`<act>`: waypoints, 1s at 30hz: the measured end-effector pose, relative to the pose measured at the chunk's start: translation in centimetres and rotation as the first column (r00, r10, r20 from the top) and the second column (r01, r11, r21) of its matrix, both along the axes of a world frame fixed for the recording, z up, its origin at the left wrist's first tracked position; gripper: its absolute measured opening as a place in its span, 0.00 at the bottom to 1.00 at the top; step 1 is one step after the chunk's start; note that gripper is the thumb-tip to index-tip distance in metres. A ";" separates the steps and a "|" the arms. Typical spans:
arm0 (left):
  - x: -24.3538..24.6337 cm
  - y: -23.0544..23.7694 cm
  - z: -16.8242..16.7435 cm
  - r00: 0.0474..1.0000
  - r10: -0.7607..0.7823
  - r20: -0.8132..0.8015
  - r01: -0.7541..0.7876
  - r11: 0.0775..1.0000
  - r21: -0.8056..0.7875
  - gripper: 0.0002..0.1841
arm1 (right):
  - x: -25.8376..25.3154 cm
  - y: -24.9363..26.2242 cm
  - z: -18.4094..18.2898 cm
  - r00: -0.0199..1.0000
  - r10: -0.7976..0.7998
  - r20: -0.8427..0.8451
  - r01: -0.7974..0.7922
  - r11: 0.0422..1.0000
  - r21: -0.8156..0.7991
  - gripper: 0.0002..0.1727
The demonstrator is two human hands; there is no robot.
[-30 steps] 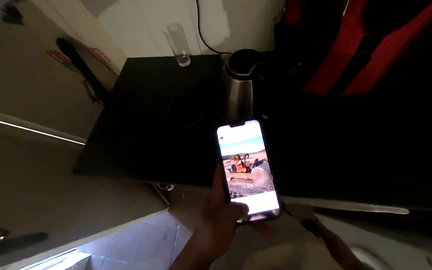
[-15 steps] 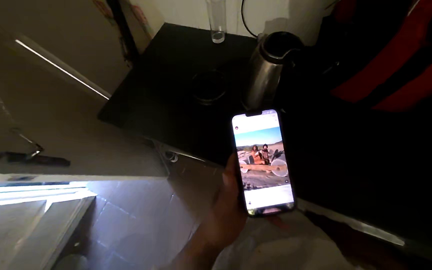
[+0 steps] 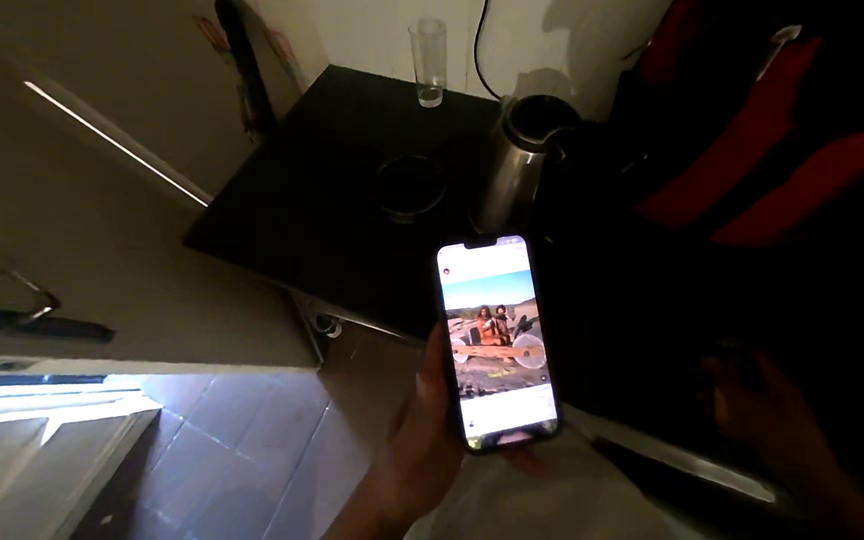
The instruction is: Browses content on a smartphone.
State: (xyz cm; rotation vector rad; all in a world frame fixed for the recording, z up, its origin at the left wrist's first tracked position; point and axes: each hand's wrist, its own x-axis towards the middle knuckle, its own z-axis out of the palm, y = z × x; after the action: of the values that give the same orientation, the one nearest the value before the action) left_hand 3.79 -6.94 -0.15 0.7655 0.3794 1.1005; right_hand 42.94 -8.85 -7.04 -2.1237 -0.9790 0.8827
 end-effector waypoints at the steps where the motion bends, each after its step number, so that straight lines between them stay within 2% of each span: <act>1: -0.3 0.2 0.1 1.000 -0.008 0.012 0.008 1.000 0.015 0.39 | 0.0 0.1 -0.8 1.000 -0.021 -0.020 0.022 1.000 0.021 0.26; 8: -2.9 1.4 0.2 0.997 -0.070 0.013 0.069 0.996 0.051 0.39 | -1.5 0.9 -3.5 0.948 -0.269 -0.167 0.290 0.949 0.119 0.24; 11: -4.0 1.9 0.1 0.995 -0.093 0.030 0.091 0.994 0.052 0.40 | -1.9 1.0 -4.0 0.927 -0.338 -0.164 0.363 0.918 0.159 0.26; 18: -6.2 2.4 0.0 0.992 -0.118 0.047 0.115 0.991 0.072 0.40 | -2.7 0.3 -4.8 0.928 -0.346 -0.139 0.371 0.890 0.263 0.26; 23: -7.2 2.5 -0.3 0.990 -0.130 0.061 0.125 0.989 0.081 0.39 | -2.9 0.7 -4.6 0.928 -0.347 -0.133 0.371 0.891 0.262 0.26; 30: -7.6 2.3 -0.8 0.996 -0.052 0.066 0.050 0.998 0.023 0.42 | -2.5 0.8 -4.8 0.937 -0.336 -0.101 0.350 0.906 0.237 0.29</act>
State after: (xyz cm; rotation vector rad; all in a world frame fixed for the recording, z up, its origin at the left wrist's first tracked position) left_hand -3.85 -4.62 -0.97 0.7514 0.2910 1.0807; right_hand 40.39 -8.04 -11.88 -1.9583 -0.6205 0.6045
